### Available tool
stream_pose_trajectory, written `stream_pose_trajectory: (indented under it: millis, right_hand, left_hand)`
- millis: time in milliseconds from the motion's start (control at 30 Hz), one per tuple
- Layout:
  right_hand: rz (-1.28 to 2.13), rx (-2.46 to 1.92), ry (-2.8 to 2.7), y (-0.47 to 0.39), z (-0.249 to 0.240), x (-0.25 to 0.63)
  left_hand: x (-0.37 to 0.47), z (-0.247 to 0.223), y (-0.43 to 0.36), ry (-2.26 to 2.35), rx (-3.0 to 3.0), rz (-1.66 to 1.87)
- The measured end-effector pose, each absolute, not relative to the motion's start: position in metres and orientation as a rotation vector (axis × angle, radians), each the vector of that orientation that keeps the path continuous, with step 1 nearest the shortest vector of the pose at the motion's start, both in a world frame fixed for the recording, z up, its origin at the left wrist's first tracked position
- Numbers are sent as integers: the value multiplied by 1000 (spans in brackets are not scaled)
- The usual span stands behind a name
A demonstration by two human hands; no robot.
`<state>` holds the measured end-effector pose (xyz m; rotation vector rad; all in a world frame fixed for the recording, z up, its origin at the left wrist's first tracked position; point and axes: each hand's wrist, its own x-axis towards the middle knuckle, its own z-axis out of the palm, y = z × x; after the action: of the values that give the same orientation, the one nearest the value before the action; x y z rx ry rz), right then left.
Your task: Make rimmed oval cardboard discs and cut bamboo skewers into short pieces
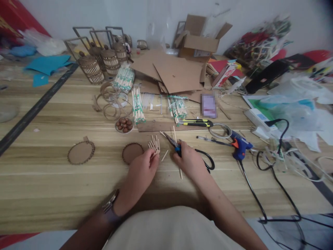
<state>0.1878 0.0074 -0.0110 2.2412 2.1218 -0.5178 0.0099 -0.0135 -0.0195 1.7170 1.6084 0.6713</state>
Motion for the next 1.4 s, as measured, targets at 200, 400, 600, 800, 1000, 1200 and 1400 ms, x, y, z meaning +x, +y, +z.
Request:
stream_pose_trajectory:
  millis: [200,400,600,800,1000,1200,1400]
  right_hand:
    - [-944,2414,2313,8,2,204]
    - [-1325,2409,2460,5,10,204]
    - [-1462,2431,2496,3,15,204]
    - [-1667,2484,2486,2,22,205]
    - [-1763,2422,2493,2,19,199]
    - [-1704,2476,2441,0,12,194]
    - [-1602,2396,2444,-18,1,188]
  left_hand:
    - [13,-24,-5,1603,1771,748]
    - [13,-17,-1,1566,1985,943]
    - [9,-3,-2,1558,1844,1055]
    - [12,-1,-16,1127,1276,571]
    - [15,-6,-22,987,1128,481]
    - [15,-6,-19,959,1208,500]
    - [13,-15,-14,1063,900,737]
